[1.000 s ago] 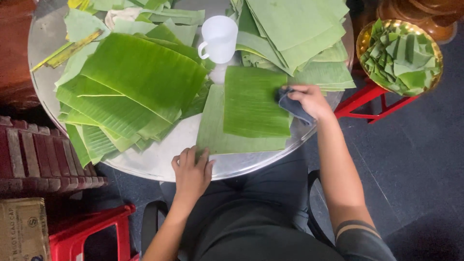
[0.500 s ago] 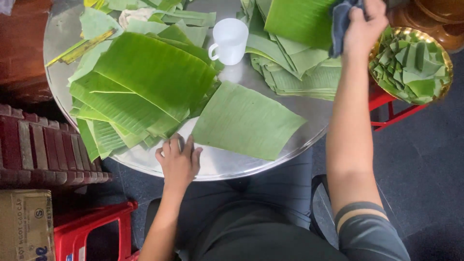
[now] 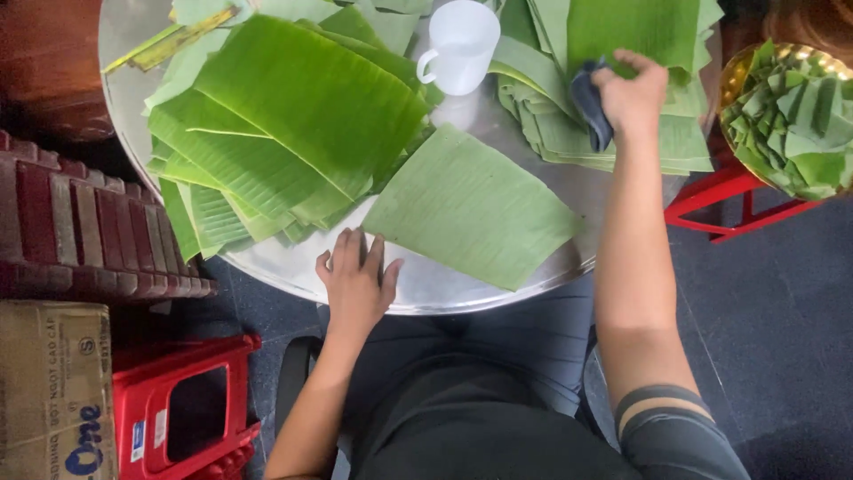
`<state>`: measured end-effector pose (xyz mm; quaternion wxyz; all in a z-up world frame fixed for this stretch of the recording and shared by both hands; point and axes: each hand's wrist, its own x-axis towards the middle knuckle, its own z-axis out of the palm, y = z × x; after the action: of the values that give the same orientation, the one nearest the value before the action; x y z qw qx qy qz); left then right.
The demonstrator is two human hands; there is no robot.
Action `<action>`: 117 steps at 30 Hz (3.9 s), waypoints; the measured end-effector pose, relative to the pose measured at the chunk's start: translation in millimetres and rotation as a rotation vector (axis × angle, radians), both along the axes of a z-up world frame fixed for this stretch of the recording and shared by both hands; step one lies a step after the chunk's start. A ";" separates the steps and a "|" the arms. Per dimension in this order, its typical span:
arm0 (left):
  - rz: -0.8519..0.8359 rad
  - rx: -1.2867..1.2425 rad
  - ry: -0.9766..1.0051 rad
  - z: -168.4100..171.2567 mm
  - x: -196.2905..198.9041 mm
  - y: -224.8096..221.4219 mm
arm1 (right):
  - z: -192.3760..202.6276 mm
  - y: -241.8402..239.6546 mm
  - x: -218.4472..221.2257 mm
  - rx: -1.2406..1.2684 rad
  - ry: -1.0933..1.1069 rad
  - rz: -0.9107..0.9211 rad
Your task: Cleaning individual banana leaves by wiping them with a cloth and stacking them on a metal table.
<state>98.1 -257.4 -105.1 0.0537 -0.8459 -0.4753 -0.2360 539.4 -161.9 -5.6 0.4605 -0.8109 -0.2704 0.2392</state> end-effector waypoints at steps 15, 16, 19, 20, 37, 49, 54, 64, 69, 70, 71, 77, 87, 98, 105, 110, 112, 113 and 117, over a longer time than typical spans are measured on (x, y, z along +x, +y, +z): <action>0.012 0.066 -0.058 -13.9 -8.4 11.9 | -139.9 -29.3 -290.7 0.553 -0.822 0.942; 0.011 0.059 -0.056 -12.9 -9.0 12.6 | -136.8 -36.6 -284.4 0.548 -0.817 0.944; -0.014 0.018 0.042 -10.8 -12.2 13.8 | -129.3 -62.9 -266.3 0.540 -0.820 0.934; -0.013 0.027 0.063 -10.0 -11.6 14.7 | -126.9 -73.4 -258.3 0.560 -0.820 0.908; -0.043 0.126 -0.136 -23.0 1.8 7.8 | -46.6 -172.9 -143.4 0.310 0.135 0.799; -0.182 0.023 -0.141 -15.1 -2.4 2.0 | -77.2 -47.9 -250.9 -0.057 -0.678 0.946; -0.178 -0.092 -0.096 -19.9 -8.6 5.0 | -113.0 -52.9 -273.9 0.188 -1.055 1.048; -0.155 -0.115 -0.074 -2.0 -8.2 6.0 | -156.0 28.5 -147.8 0.282 -1.165 0.652; -0.159 -0.153 -0.128 7.9 -8.1 2.7 | -150.1 24.4 -174.7 0.243 -0.975 0.661; -0.148 -0.156 -0.130 -0.4 -9.1 3.4 | -128.8 4.8 -208.9 0.245 -0.974 0.673; -0.140 -0.154 -0.118 -9.4 -9.7 4.0 | -108.1 -15.3 -242.4 0.203 -1.046 0.841; -0.159 -0.110 -0.106 -16.8 -11.1 8.8 | -100.4 -25.8 -267.2 0.599 -1.104 1.137; -0.146 -0.096 -0.176 -19.7 -9.8 12.5 | -108.6 24.7 -140.9 0.313 -1.249 1.156; -0.121 -0.139 -0.153 -17.9 -10.6 9.9 | -91.5 -31.9 -264.3 0.259 -1.137 1.205; -0.092 -0.089 -0.128 -28.8 -7.9 13.3 | -111.1 14.0 -133.5 0.054 -1.228 0.823; -0.101 -0.108 -0.131 -17.7 -7.3 11.3 | -147.8 5.2 -178.6 0.214 -0.833 0.822; -0.099 -0.134 -0.130 -19.5 -6.4 12.1 | -148.3 -26.2 -226.6 0.291 -0.411 0.837; -0.096 -0.104 -0.134 -22.5 -5.2 13.6 | -137.6 -45.2 -242.5 0.268 -0.752 0.926; -0.074 -0.139 -0.138 -19.6 -7.3 10.2 | -115.6 -56.0 -206.5 0.400 -1.058 0.856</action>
<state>90.8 -247.2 -124.6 -0.0468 -0.8461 -0.4617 -0.2620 332.9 -217.9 -121.2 0.2731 -0.5409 -0.7914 -0.0811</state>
